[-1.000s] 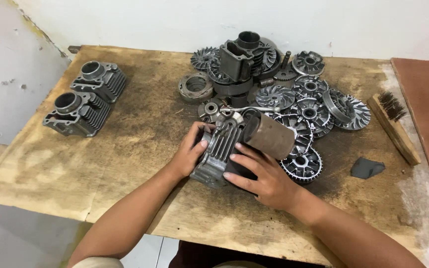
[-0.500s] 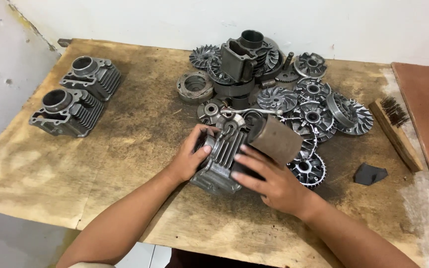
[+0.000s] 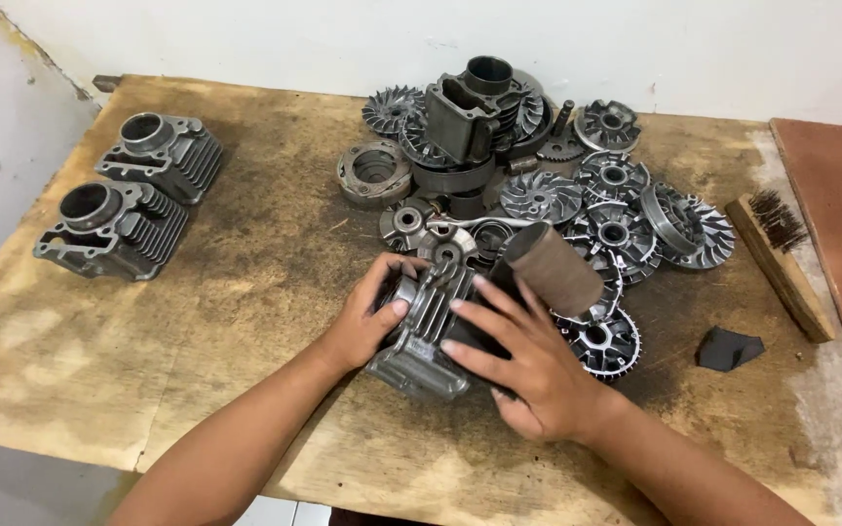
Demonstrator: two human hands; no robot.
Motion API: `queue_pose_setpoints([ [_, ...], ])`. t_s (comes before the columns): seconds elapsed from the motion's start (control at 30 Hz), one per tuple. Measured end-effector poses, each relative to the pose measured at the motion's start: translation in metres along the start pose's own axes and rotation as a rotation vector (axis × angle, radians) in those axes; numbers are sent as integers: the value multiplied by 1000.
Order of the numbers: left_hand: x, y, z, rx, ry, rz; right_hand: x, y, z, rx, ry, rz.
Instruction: The person is using sandpaper to clean the surface of a motorcycle engine cylinder block on a workbench.
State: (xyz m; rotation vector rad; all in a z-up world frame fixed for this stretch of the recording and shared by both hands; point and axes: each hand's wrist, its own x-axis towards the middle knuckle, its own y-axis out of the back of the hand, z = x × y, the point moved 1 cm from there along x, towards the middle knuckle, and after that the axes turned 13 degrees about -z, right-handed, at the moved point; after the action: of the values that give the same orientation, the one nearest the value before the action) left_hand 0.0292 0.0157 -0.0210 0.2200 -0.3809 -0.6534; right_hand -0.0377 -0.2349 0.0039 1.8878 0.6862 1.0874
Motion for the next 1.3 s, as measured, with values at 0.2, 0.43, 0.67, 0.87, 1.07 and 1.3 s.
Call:
queue_pose_setpoints([
  [0.2,1,0,3,0,-27,-4,2,1,-11,-69,77,-99],
  [0.43,1,-1,0,-22,-10,-16,6,4,-7,-112,-100,-112],
  [0.67,3,-1,1,-46,-17,-12,12,6,2,-66,-34,-108],
  [0.87,2,0,10,-35,-16,-7,19,16,-13,-38,-21,-126],
  [1.07,0,-2,11,-39,-18,-7,20,21,-4,7,-26,-73],
  [1.3,0,-1,10,-29,-12,-16,18,9,-11,60,59,-125],
])
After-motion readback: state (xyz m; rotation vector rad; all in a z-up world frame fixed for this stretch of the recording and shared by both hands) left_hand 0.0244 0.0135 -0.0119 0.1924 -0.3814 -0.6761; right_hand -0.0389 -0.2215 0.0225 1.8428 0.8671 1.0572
